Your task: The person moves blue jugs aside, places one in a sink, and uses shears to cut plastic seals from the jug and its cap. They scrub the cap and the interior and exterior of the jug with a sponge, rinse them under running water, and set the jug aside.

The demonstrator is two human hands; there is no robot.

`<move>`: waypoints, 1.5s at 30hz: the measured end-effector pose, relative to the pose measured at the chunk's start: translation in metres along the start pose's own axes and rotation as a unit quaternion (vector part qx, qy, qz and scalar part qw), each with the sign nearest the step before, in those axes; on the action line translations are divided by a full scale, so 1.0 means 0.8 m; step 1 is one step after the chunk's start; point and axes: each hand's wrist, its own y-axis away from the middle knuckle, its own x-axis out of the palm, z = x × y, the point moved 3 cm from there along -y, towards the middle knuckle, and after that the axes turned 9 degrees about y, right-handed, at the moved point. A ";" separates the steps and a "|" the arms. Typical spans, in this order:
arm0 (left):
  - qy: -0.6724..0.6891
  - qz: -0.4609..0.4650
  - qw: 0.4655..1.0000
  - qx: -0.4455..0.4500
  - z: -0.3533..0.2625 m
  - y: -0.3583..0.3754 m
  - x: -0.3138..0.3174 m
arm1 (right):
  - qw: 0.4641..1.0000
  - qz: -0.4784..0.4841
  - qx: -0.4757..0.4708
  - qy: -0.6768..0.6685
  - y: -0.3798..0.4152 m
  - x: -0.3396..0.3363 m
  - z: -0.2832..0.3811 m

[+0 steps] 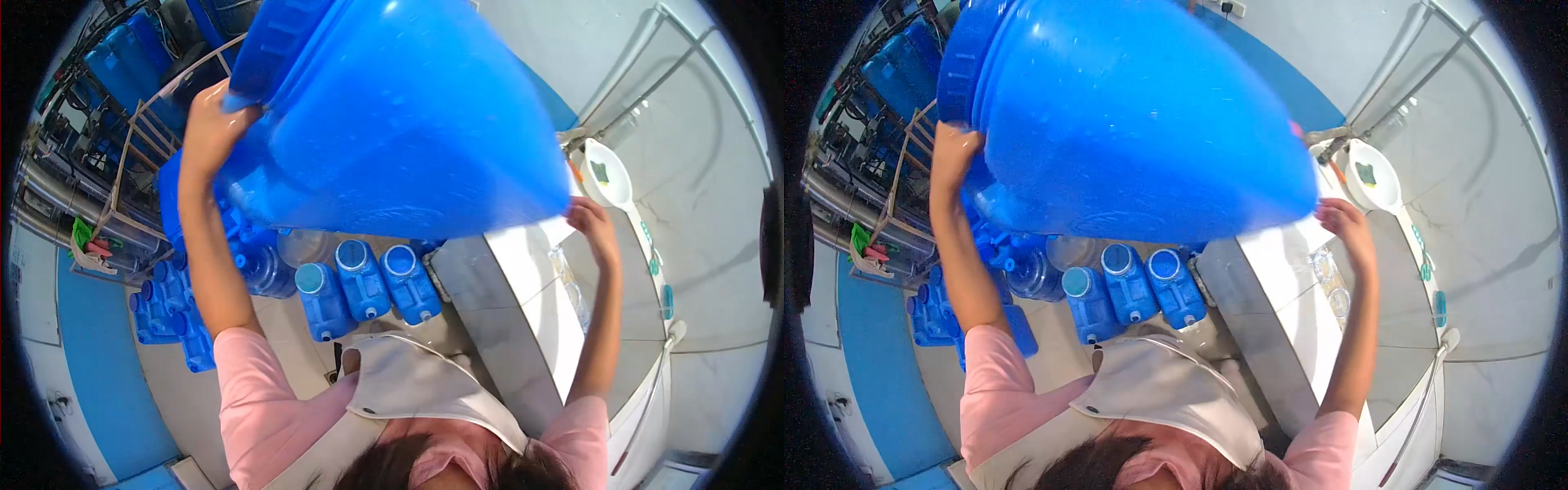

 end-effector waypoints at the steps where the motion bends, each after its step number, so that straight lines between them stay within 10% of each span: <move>1: -0.051 -0.020 0.998 0.021 0.017 -0.001 -0.011 | 1.000 0.000 -0.013 0.025 -0.029 0.032 0.002; 6: -0.097 -0.054 0.989 -0.094 0.149 0.001 -0.028 | 0.904 -0.030 -0.219 0.367 -0.143 0.173 -0.026; 11: -0.092 -0.132 0.966 -0.202 0.321 -0.005 0.014 | 0.784 -0.029 -0.217 0.581 -0.200 0.245 -0.069; 14: -0.024 -0.149 0.937 -0.314 0.438 -0.022 0.067 | 0.793 -0.032 -0.189 0.578 -0.198 0.251 -0.060; 26: 0.425 -0.103 0.846 -0.306 0.800 -0.163 0.405 | 0.805 0.027 -0.104 0.583 -0.218 0.262 -0.029; 37: 0.306 -0.135 0.853 -0.400 1.081 -0.112 0.588 | 0.801 0.048 -0.074 0.593 -0.224 0.248 -0.064; 42: 0.117 -0.121 0.948 -0.271 1.105 -0.094 0.589 | 0.792 0.043 -0.089 0.602 -0.222 0.248 -0.069; 45: 0.071 -0.027 0.921 -0.382 1.094 -0.085 0.587 | 0.790 0.048 -0.072 0.607 -0.223 0.248 -0.068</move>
